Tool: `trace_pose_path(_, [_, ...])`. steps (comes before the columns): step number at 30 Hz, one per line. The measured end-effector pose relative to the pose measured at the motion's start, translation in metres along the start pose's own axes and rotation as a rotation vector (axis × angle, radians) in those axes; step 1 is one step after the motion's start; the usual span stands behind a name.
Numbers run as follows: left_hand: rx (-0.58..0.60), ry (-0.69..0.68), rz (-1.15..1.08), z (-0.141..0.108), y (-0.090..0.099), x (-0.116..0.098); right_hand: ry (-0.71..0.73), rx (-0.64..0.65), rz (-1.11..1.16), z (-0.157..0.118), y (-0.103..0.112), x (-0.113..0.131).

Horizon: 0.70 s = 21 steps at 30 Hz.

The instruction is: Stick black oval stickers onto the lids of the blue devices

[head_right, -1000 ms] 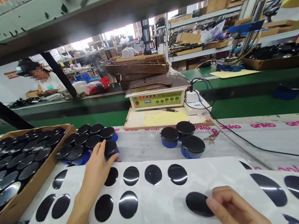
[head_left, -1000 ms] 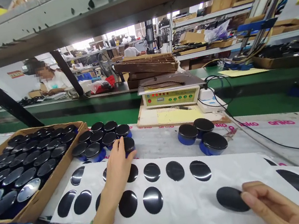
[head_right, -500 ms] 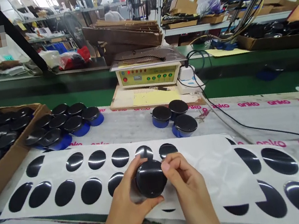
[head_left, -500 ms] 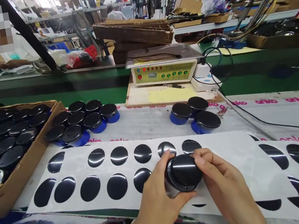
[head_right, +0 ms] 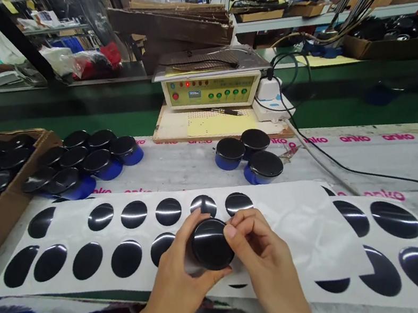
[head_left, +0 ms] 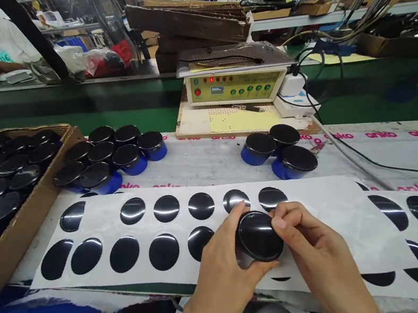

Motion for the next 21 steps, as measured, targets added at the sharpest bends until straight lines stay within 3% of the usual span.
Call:
trace_pose_path(8, [-0.004,-0.006,0.009,0.000,-0.001,0.000,0.138,-0.084,-0.191,-0.002,0.004,0.026])
trace_pose_path(21, [-0.014,-0.068,0.073,-0.003,-0.001,-0.003,0.193,-0.065,-0.226,-0.005,0.002,0.027])
Point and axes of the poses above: each hand's wrist, its own z-axis towards the middle knuckle, its own y-axis out of the back of the hand, x = y × z, the point moved 9 cm from there along z, towards the middle knuckle, and after that the axes turned 7 degrees about -z, right-handed, at the moved point
